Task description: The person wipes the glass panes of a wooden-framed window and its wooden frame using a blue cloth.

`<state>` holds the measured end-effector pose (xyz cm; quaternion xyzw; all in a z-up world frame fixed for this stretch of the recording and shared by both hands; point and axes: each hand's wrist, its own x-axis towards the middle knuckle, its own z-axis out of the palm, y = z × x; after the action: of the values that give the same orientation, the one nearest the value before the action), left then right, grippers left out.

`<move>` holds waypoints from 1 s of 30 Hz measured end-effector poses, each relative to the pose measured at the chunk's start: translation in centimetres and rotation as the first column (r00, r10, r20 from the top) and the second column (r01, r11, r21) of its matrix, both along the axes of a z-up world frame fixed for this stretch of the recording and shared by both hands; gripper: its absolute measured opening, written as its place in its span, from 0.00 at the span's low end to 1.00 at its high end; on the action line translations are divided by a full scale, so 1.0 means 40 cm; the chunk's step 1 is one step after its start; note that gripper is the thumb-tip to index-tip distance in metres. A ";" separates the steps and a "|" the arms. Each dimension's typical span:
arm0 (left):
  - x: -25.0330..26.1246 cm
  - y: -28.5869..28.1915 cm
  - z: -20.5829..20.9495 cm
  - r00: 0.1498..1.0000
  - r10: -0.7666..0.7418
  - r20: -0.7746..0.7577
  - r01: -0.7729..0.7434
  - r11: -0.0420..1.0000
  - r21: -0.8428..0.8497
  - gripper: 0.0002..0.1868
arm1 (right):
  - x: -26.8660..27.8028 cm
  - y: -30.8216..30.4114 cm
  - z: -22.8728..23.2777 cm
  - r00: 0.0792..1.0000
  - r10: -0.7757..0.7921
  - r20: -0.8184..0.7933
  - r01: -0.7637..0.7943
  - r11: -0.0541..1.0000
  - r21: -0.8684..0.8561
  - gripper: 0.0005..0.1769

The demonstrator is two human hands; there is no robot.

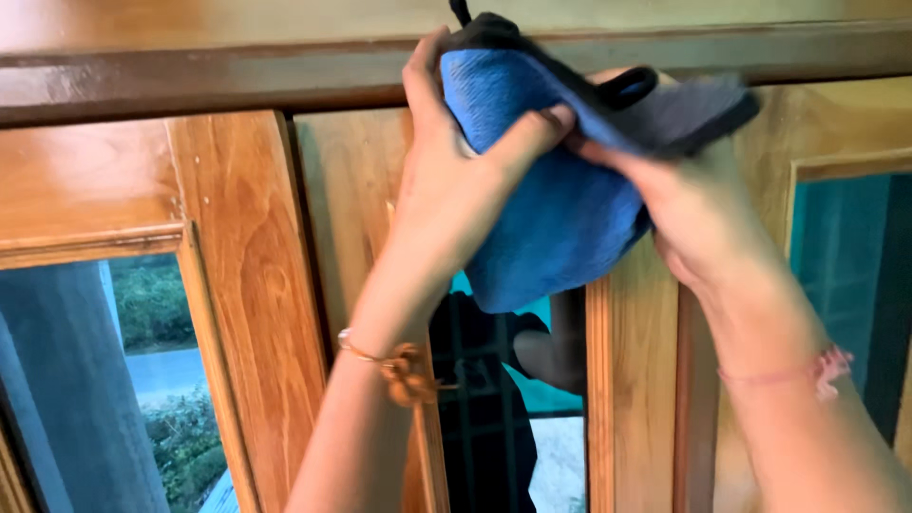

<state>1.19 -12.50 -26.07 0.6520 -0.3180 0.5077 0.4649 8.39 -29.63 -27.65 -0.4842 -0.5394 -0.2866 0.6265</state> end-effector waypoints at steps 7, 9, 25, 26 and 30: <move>-0.040 0.096 -0.045 0.763 -0.560 -0.322 0.595 0.804 0.011 0.36 | 0.031 -0.015 0.016 0.849 0.386 -0.361 -0.375 0.921 0.102 0.18; -0.042 0.098 -0.052 0.797 -0.520 -0.307 0.538 0.843 -0.033 0.30 | 0.033 -0.022 0.019 0.861 0.380 -0.338 -0.363 0.925 0.117 0.18; -0.081 0.173 -0.076 0.566 -0.814 -0.127 0.761 0.576 -0.300 0.15 | 0.028 -0.079 0.041 0.851 0.406 -0.332 -0.401 0.912 0.088 0.18; -0.084 0.181 -0.078 0.488 -0.864 -0.125 0.828 0.504 -0.246 0.13 | 0.029 -0.084 0.041 0.864 0.372 -0.339 -0.366 0.927 0.086 0.17; -0.110 0.202 -0.072 0.540 -0.821 -0.185 0.790 0.570 -0.225 0.13 | 0.052 -0.128 0.032 0.892 0.257 -0.373 -0.224 0.966 0.130 0.17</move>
<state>-3.19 -4.42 -28.96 0.4667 -0.4865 0.1604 0.7209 10.48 -34.74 -26.38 -0.4338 -0.4485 -0.1280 0.7709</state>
